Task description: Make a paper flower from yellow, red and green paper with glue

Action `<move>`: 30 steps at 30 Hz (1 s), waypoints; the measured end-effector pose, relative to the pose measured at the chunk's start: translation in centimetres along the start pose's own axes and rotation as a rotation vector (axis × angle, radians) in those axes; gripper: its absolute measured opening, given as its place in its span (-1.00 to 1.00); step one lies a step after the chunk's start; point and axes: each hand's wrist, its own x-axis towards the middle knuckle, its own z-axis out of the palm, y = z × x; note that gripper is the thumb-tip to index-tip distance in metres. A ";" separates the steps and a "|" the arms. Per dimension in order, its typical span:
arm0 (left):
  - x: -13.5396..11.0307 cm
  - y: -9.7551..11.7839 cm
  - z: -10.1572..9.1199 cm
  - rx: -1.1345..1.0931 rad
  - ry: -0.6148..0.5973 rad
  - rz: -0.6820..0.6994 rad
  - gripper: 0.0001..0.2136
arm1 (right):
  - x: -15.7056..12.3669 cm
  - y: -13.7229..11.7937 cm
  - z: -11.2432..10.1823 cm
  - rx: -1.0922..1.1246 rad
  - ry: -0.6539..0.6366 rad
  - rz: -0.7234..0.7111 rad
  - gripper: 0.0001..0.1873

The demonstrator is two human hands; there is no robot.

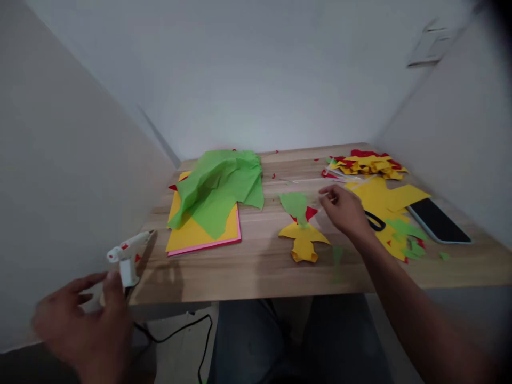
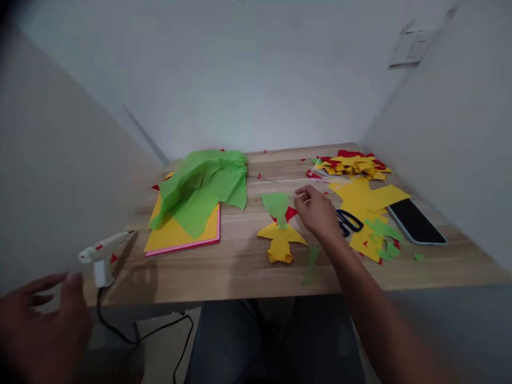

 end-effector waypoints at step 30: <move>-5.7 22.5 26.4 -0.172 -0.936 0.701 -0.74 | 5.4 3.9 7.0 0.757 -0.122 -0.087 -0.80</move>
